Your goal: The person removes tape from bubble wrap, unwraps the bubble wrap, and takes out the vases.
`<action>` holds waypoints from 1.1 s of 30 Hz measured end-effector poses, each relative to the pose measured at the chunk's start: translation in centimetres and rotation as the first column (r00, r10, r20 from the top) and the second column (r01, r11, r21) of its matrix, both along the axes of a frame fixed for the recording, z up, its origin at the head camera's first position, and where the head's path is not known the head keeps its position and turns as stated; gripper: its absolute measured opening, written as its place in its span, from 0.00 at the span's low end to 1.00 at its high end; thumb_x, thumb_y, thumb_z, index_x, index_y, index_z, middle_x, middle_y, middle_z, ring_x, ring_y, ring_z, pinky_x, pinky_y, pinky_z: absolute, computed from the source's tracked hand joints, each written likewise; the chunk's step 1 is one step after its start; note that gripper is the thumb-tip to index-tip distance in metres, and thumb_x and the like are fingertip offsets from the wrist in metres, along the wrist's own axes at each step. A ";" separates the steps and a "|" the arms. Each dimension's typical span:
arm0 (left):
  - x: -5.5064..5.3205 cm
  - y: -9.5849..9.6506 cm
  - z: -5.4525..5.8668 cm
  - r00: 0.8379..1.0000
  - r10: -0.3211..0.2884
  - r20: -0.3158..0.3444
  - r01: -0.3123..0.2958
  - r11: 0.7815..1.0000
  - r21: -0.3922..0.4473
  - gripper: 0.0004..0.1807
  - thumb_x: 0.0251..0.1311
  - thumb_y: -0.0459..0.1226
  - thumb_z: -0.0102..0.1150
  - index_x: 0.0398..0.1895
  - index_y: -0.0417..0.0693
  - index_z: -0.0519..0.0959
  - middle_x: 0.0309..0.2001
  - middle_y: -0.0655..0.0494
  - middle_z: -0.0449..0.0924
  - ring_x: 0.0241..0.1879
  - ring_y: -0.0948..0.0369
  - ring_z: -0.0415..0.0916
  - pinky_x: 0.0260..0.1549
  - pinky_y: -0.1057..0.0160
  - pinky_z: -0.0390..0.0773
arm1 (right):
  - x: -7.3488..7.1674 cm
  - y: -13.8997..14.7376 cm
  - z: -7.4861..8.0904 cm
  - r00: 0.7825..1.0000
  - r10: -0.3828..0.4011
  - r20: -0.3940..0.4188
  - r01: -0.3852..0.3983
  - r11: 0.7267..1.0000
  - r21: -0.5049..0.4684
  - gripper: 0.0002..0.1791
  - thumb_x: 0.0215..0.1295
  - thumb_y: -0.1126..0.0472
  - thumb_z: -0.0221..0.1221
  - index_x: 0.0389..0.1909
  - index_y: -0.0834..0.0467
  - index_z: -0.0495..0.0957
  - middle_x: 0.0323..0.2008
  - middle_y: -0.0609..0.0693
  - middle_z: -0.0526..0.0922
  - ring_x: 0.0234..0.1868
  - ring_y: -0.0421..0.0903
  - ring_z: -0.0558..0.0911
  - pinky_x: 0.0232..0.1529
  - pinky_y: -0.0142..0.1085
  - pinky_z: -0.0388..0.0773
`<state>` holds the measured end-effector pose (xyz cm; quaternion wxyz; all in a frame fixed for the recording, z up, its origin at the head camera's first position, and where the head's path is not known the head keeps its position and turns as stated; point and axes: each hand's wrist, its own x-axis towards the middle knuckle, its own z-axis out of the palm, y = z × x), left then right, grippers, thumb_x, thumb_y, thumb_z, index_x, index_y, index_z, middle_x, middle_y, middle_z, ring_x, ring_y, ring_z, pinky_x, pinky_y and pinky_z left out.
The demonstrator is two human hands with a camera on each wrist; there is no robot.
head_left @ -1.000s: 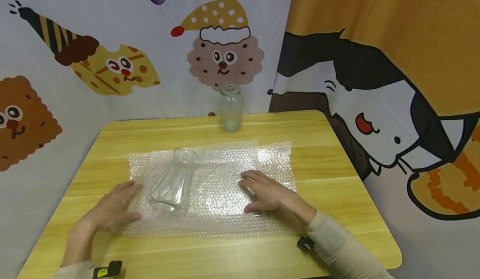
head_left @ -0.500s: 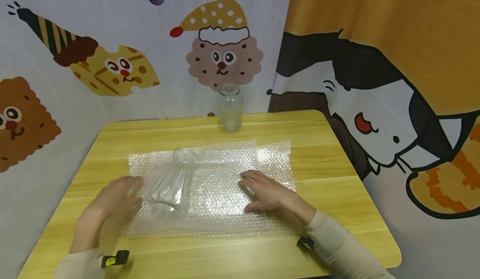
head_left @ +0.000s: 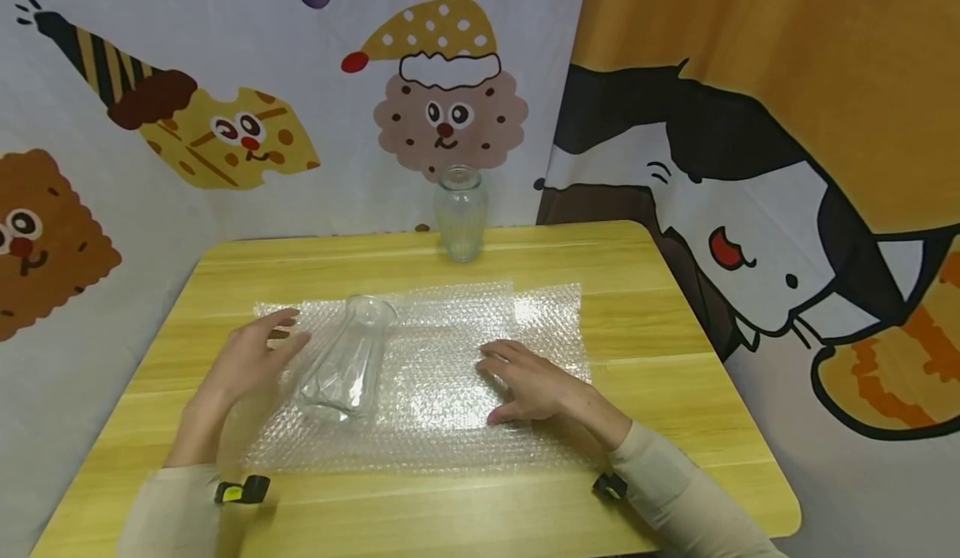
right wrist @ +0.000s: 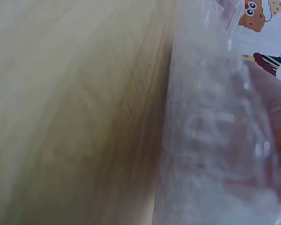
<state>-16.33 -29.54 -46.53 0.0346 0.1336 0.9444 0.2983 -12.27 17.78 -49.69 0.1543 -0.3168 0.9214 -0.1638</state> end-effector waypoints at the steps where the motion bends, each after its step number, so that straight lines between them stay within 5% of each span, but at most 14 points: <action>1: -0.2 0.3 0.1 1.000 -0.006 0.001 0.006 1.000 0.012 0.33 0.86 0.46 0.59 0.81 0.31 0.71 0.70 0.23 0.80 0.64 0.26 0.84 0.61 0.27 0.87 | 0.0 0.0 0.0 1.000 0.000 0.000 0.000 1.000 -0.001 0.50 0.63 0.35 0.79 0.81 0.53 0.75 0.88 0.58 0.65 0.89 0.62 0.64 0.87 0.62 0.71; 6: -0.9 2.0 0.4 0.999 -0.047 0.025 0.046 0.997 0.066 0.33 0.86 0.47 0.60 0.80 0.33 0.73 0.70 0.25 0.82 0.63 0.28 0.87 0.60 0.30 0.90 | 0.0 0.0 -0.1 1.000 -0.003 0.001 0.003 1.000 -0.006 0.50 0.63 0.35 0.79 0.81 0.53 0.75 0.89 0.58 0.64 0.89 0.62 0.64 0.86 0.62 0.71; 11: -1.4 3.5 1.2 0.982 -0.087 0.167 0.073 0.993 0.088 0.41 0.85 0.56 0.58 0.85 0.35 0.67 0.75 0.28 0.79 0.69 0.29 0.83 0.66 0.30 0.87 | 0.0 0.0 -0.1 1.000 -0.001 -0.003 0.001 1.000 -0.002 0.50 0.63 0.35 0.79 0.81 0.53 0.75 0.89 0.58 0.64 0.89 0.62 0.64 0.87 0.62 0.70; 16: -1.6 4.4 1.9 0.947 -0.081 0.311 0.061 0.996 0.072 0.50 0.83 0.65 0.54 0.88 0.34 0.61 0.78 0.30 0.76 0.76 0.28 0.76 0.70 0.27 0.83 | 0.0 0.0 -0.1 1.000 -0.002 0.000 0.002 1.000 -0.006 0.50 0.63 0.35 0.79 0.81 0.53 0.75 0.89 0.58 0.64 0.89 0.62 0.64 0.87 0.62 0.70; 22: -2.2 5.1 2.5 0.909 -0.082 0.408 0.064 0.996 0.059 0.55 0.80 0.68 0.55 0.87 0.32 0.61 0.79 0.25 0.73 0.76 0.28 0.75 0.71 0.26 0.81 | 0.0 0.0 0.0 1.000 -0.007 0.005 0.007 1.000 -0.009 0.50 0.63 0.36 0.79 0.81 0.53 0.75 0.89 0.58 0.64 0.89 0.62 0.63 0.88 0.62 0.68; 28: -3.0 5.8 2.5 0.847 -0.095 0.523 0.045 0.993 0.107 0.60 0.76 0.69 0.60 0.87 0.28 0.58 0.76 0.24 0.76 0.62 0.40 0.88 0.64 0.37 0.90 | 0.0 0.0 -0.1 1.000 -0.006 0.006 0.006 1.000 -0.009 0.50 0.63 0.36 0.79 0.81 0.53 0.75 0.89 0.58 0.64 0.90 0.62 0.63 0.88 0.62 0.68; 33: -3.5 6.4 2.4 0.796 -0.083 0.600 0.002 0.991 0.135 0.54 0.75 0.68 0.63 0.79 0.29 0.70 0.55 0.35 0.90 0.43 0.49 0.92 0.45 0.51 0.94 | 0.0 0.0 -0.1 1.000 -0.003 0.010 0.003 1.000 -0.011 0.49 0.63 0.37 0.79 0.80 0.53 0.75 0.89 0.59 0.64 0.90 0.62 0.63 0.88 0.63 0.68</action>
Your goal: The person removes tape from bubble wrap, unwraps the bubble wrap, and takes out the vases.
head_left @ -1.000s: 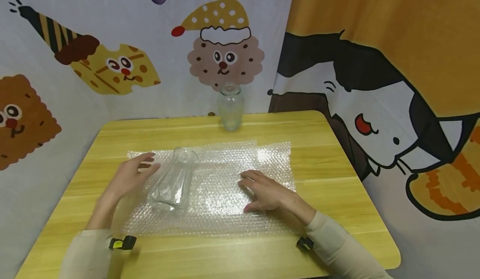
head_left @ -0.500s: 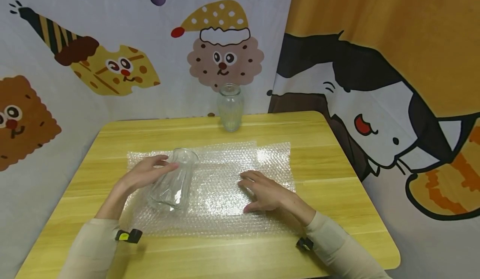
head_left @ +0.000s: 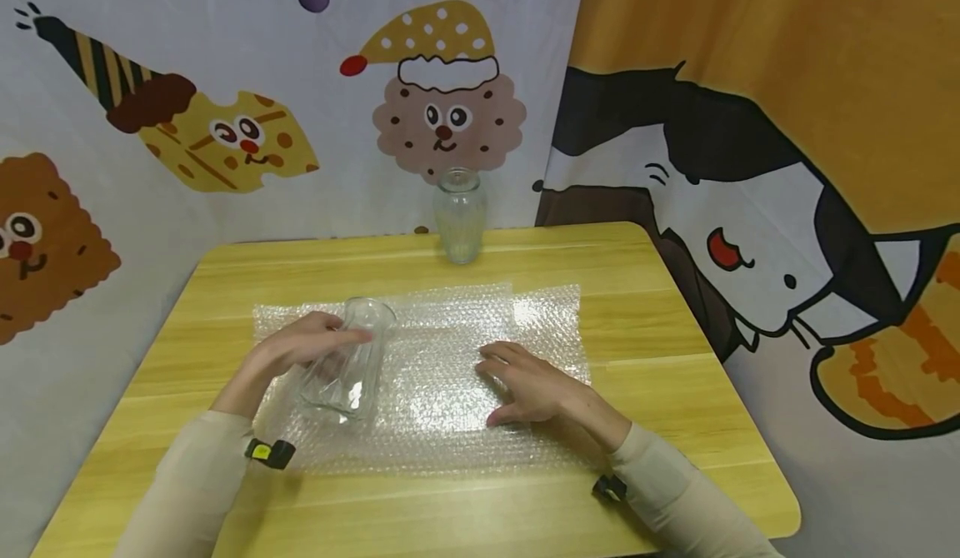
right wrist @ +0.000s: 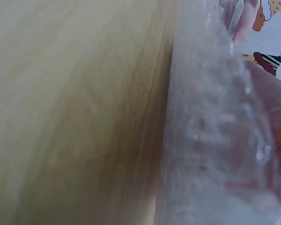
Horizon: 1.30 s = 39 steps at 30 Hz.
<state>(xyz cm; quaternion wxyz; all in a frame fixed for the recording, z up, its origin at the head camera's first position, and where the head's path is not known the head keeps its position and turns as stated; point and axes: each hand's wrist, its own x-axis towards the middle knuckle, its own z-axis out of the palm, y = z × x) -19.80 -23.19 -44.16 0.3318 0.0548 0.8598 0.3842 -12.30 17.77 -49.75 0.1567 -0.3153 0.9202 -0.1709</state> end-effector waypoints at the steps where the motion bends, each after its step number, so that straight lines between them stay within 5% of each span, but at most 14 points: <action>1: -0.1 0.1 0.0 1.000 -0.003 0.003 0.003 1.000 -0.008 0.51 0.74 0.68 0.63 0.76 0.30 0.73 0.51 0.38 0.90 0.41 0.49 0.91 0.42 0.53 0.93 | 0.0 0.0 0.0 1.000 0.000 0.000 0.000 1.000 0.000 0.49 0.63 0.37 0.80 0.80 0.53 0.75 0.89 0.59 0.64 0.90 0.63 0.63 0.88 0.63 0.68; 5: -0.4 0.3 -0.1 1.000 -0.018 -0.005 0.018 0.998 -0.054 0.45 0.73 0.70 0.63 0.65 0.35 0.82 0.47 0.43 0.90 0.41 0.50 0.89 0.39 0.55 0.90 | 0.0 0.0 0.0 1.000 0.002 -0.003 -0.002 1.000 0.002 0.49 0.63 0.37 0.80 0.80 0.54 0.75 0.89 0.59 0.64 0.90 0.63 0.63 0.88 0.63 0.67; 12: -0.8 0.2 -0.4 0.999 -0.041 -0.022 0.039 0.993 -0.111 0.49 0.71 0.73 0.62 0.65 0.35 0.82 0.53 0.41 0.91 0.51 0.48 0.87 0.45 0.53 0.89 | -0.1 0.1 -0.1 1.000 -0.002 -0.005 0.002 1.000 0.009 0.50 0.63 0.37 0.79 0.81 0.53 0.74 0.89 0.58 0.63 0.90 0.62 0.62 0.88 0.63 0.67; 22: -0.8 0.3 -1.0 1.000 -0.020 0.009 0.020 0.999 -0.043 0.45 0.73 0.69 0.63 0.63 0.34 0.81 0.48 0.40 0.91 0.43 0.49 0.89 0.44 0.53 0.91 | 0.0 0.1 -0.1 1.000 0.001 0.001 -0.001 1.000 0.007 0.50 0.63 0.36 0.79 0.81 0.53 0.74 0.89 0.58 0.64 0.90 0.63 0.62 0.88 0.63 0.68; 30: -0.6 0.0 -1.2 0.999 -0.021 -0.041 0.020 0.999 -0.031 0.41 0.75 0.68 0.61 0.57 0.35 0.83 0.49 0.42 0.90 0.46 0.50 0.86 0.44 0.54 0.89 | 0.1 0.1 -0.1 1.000 0.003 0.002 -0.003 1.000 0.002 0.50 0.63 0.36 0.79 0.81 0.54 0.74 0.89 0.59 0.63 0.90 0.63 0.62 0.89 0.63 0.66; 39: -1.2 -0.2 0.5 0.997 0.008 -0.076 -0.005 0.999 0.048 0.41 0.81 0.62 0.59 0.67 0.30 0.76 0.55 0.38 0.85 0.50 0.48 0.86 0.49 0.52 0.93 | 0.1 0.1 -0.1 1.000 0.008 0.000 -0.008 1.000 -0.008 0.51 0.63 0.37 0.79 0.81 0.55 0.74 0.88 0.60 0.64 0.89 0.63 0.63 0.89 0.63 0.67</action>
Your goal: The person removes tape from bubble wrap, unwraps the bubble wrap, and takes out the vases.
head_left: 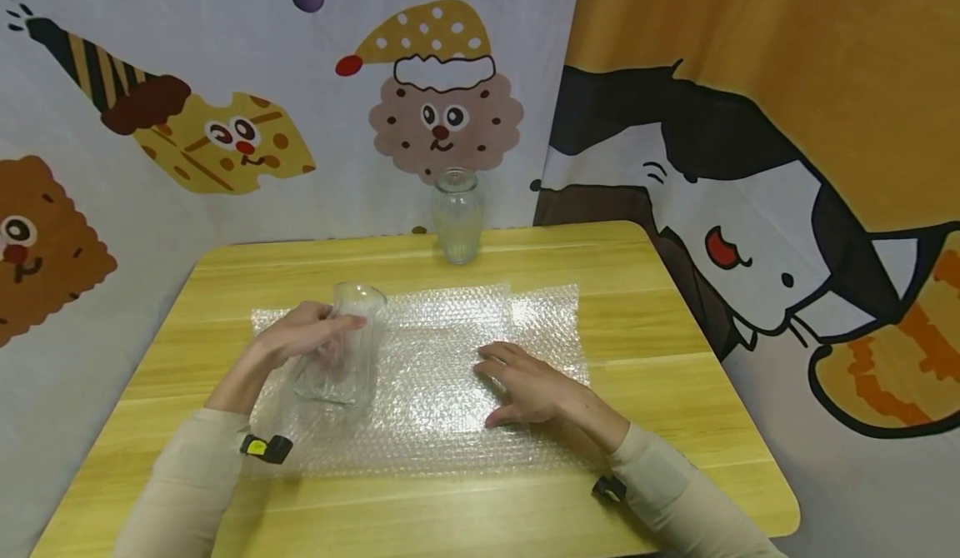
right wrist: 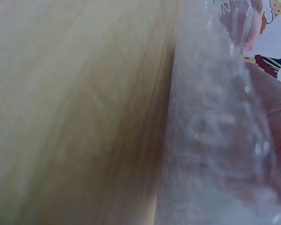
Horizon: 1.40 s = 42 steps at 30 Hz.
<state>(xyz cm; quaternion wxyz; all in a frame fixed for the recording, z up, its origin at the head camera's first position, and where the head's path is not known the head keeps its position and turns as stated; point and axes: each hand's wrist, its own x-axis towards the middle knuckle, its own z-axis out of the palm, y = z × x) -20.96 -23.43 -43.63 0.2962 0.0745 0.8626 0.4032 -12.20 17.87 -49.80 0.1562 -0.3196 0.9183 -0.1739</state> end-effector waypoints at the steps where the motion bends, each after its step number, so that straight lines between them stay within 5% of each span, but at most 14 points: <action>1: -0.2 0.0 0.3 1.000 0.007 -0.008 -0.007 1.000 0.014 0.41 0.82 0.61 0.59 0.69 0.29 0.75 0.56 0.37 0.84 0.52 0.48 0.86 0.50 0.52 0.93 | 0.0 0.0 0.0 1.000 0.000 0.002 0.000 1.000 -0.001 0.51 0.63 0.37 0.79 0.81 0.55 0.74 0.88 0.60 0.64 0.89 0.63 0.63 0.89 0.63 0.67; 6: -1.3 0.3 1.5 0.996 0.060 -0.060 -0.057 0.997 0.054 0.48 0.82 0.62 0.59 0.80 0.27 0.65 0.67 0.30 0.80 0.59 0.44 0.84 0.51 0.53 0.93 | 0.0 0.0 -0.1 1.000 -0.001 0.002 0.001 1.000 -0.005 0.51 0.62 0.38 0.80 0.81 0.55 0.74 0.88 0.60 0.64 0.89 0.63 0.63 0.88 0.63 0.67; 14: -3.1 1.0 3.3 0.965 0.179 -0.189 -0.172 0.984 0.055 0.50 0.76 0.67 0.64 0.79 0.36 0.65 0.73 0.33 0.73 0.64 0.41 0.80 0.54 0.55 0.91 | -0.1 0.1 -0.3 1.000 -0.004 -0.004 0.004 1.000 -0.005 0.50 0.63 0.37 0.79 0.81 0.54 0.74 0.88 0.60 0.64 0.89 0.63 0.63 0.89 0.62 0.66; 18: -3.9 1.4 3.9 0.931 0.250 -0.265 -0.237 0.968 0.083 0.49 0.73 0.67 0.66 0.77 0.41 0.64 0.76 0.33 0.70 0.60 0.40 0.82 0.52 0.55 0.88 | 0.0 0.1 -0.2 1.000 -0.005 0.001 0.005 1.000 -0.009 0.50 0.63 0.37 0.79 0.81 0.55 0.74 0.89 0.60 0.63 0.89 0.63 0.63 0.89 0.62 0.66; 25: -5.7 2.2 4.4 0.833 0.373 -0.408 -0.331 0.928 0.172 0.38 0.67 0.66 0.75 0.60 0.54 0.66 0.65 0.45 0.71 0.59 0.49 0.74 0.50 0.55 0.81 | 0.0 0.1 -0.1 1.000 -0.005 0.000 0.005 1.000 -0.008 0.50 0.63 0.37 0.79 0.81 0.55 0.74 0.88 0.59 0.64 0.90 0.62 0.63 0.89 0.62 0.66; 28: -6.4 2.5 4.2 0.799 0.402 -0.447 -0.350 0.916 0.197 0.41 0.66 0.65 0.76 0.66 0.54 0.66 0.61 0.50 0.71 0.59 0.50 0.73 0.52 0.53 0.80 | 0.0 0.2 -0.2 1.000 -0.003 -0.003 0.003 1.000 -0.001 0.50 0.64 0.36 0.79 0.81 0.55 0.74 0.89 0.59 0.64 0.90 0.61 0.63 0.89 0.61 0.66; 32: -7.3 2.6 3.8 0.768 0.425 -0.479 -0.366 0.905 0.216 0.49 0.66 0.65 0.76 0.78 0.53 0.64 0.63 0.52 0.72 0.62 0.51 0.71 0.57 0.50 0.77 | -0.1 0.2 -0.2 1.000 0.003 -0.010 -0.003 1.000 0.006 0.50 0.64 0.37 0.79 0.81 0.55 0.74 0.88 0.59 0.64 0.90 0.61 0.63 0.90 0.60 0.66; 37: -8.6 2.8 3.1 0.739 0.451 -0.501 -0.367 0.892 0.262 0.49 0.66 0.63 0.77 0.79 0.52 0.64 0.64 0.53 0.72 0.63 0.52 0.70 0.58 0.50 0.75 | -0.1 0.2 -0.2 1.000 0.009 -0.015 -0.009 1.000 0.003 0.50 0.63 0.38 0.79 0.80 0.56 0.74 0.88 0.60 0.65 0.89 0.62 0.63 0.89 0.61 0.67; 42: -9.8 3.1 2.4 0.732 0.475 -0.489 -0.368 0.879 0.304 0.50 0.65 0.60 0.79 0.79 0.50 0.63 0.73 0.45 0.70 0.71 0.47 0.71 0.69 0.43 0.77 | 0.0 0.1 -0.1 1.000 0.009 -0.006 -0.009 1.000 0.001 0.50 0.63 0.38 0.79 0.80 0.56 0.74 0.88 0.60 0.64 0.89 0.62 0.63 0.89 0.60 0.67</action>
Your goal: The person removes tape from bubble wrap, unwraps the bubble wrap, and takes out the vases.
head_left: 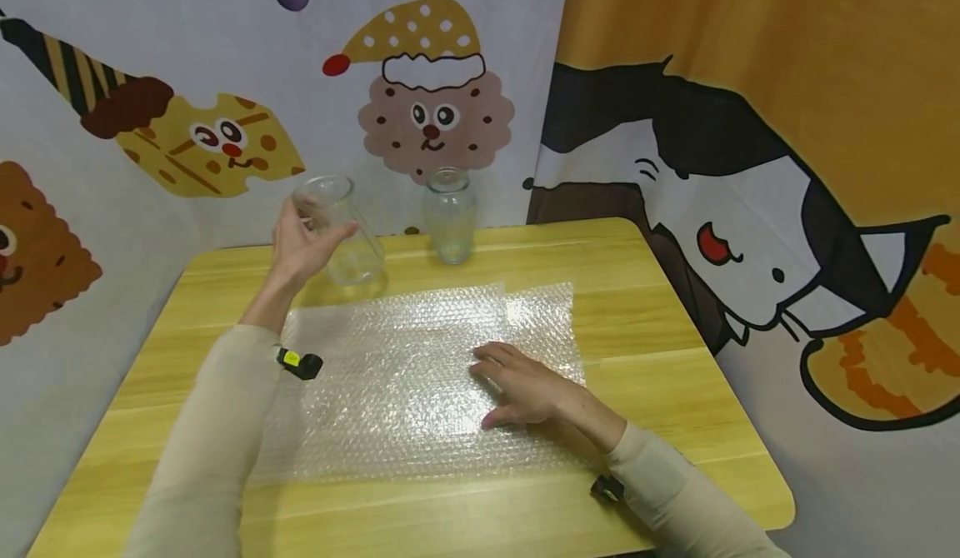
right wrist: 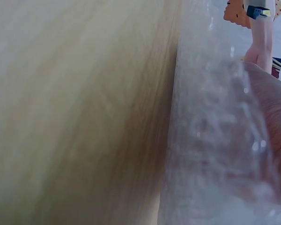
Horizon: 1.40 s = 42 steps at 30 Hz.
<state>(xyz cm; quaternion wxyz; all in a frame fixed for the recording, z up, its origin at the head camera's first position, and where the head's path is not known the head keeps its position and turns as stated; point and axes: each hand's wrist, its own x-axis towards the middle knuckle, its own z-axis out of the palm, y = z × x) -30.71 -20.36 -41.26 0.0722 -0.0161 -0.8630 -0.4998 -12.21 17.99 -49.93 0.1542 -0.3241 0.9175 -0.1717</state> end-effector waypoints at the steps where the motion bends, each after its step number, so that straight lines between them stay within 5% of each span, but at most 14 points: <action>1: -0.2 0.0 -0.1 1.000 0.002 0.003 -0.002 1.000 0.004 0.50 0.65 0.60 0.79 0.80 0.49 0.62 0.74 0.43 0.70 0.72 0.46 0.71 0.71 0.41 0.77 | 0.0 0.0 0.0 1.000 -0.001 0.000 0.001 1.000 0.003 0.50 0.63 0.37 0.79 0.81 0.56 0.74 0.88 0.60 0.64 0.90 0.62 0.63 0.89 0.60 0.66; 17: -2.3 0.6 -3.1 0.999 0.032 0.009 -0.033 0.997 0.067 0.44 0.66 0.50 0.81 0.74 0.47 0.63 0.78 0.40 0.69 0.80 0.41 0.67 0.80 0.36 0.73 | 0.4 0.0 0.1 1.000 -0.002 -0.018 0.002 1.000 0.020 0.50 0.64 0.35 0.78 0.81 0.55 0.74 0.88 0.58 0.65 0.89 0.60 0.64 0.89 0.58 0.68; 42: -3.1 0.8 -4.9 0.995 0.083 0.061 -0.086 0.995 0.056 0.50 0.68 0.51 0.79 0.83 0.45 0.60 0.82 0.38 0.67 0.82 0.40 0.65 0.83 0.36 0.72 | 0.5 0.0 0.3 1.000 -0.012 0.000 0.012 0.999 0.032 0.50 0.64 0.36 0.78 0.81 0.54 0.74 0.88 0.57 0.64 0.89 0.59 0.64 0.89 0.57 0.69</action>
